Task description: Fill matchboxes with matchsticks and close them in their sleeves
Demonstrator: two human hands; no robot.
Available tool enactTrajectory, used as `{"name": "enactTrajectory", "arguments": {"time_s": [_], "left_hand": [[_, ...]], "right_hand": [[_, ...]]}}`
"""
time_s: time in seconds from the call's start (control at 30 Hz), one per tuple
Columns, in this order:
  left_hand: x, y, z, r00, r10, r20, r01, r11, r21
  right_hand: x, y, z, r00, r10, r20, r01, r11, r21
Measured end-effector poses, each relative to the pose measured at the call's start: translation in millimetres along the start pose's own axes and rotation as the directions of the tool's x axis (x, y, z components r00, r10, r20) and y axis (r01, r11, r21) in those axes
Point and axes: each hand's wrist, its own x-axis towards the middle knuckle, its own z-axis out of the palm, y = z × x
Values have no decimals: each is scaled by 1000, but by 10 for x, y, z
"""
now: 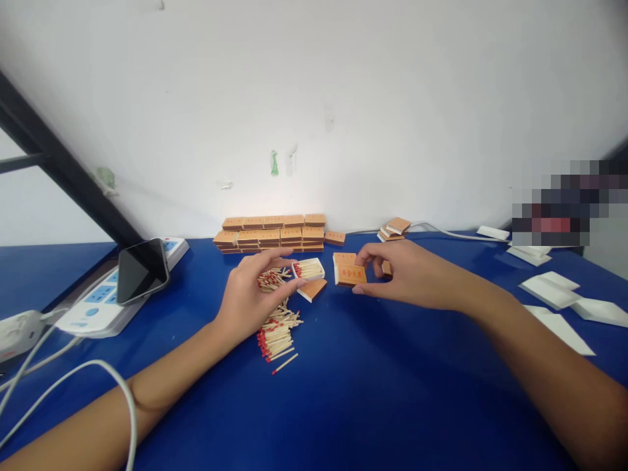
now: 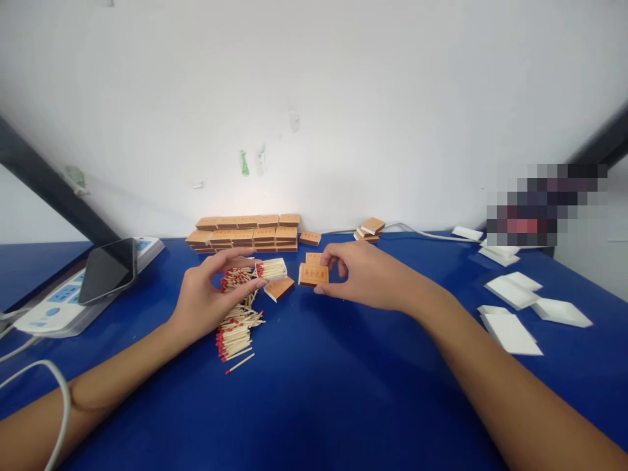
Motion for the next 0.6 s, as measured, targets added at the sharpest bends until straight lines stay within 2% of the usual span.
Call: {"name": "enactTrajectory", "arguments": {"time_s": [0.23, 0.6], "left_hand": [[13, 40, 2, 996, -81, 34, 85, 987, -134], [49, 54, -5, 975, -219, 39, 222, 944, -242]], "right_hand": [[-14, -106, 69, 990, -81, -114, 91, 992, 92], [1, -92, 95, 982, -104, -155, 122, 987, 109]]}}
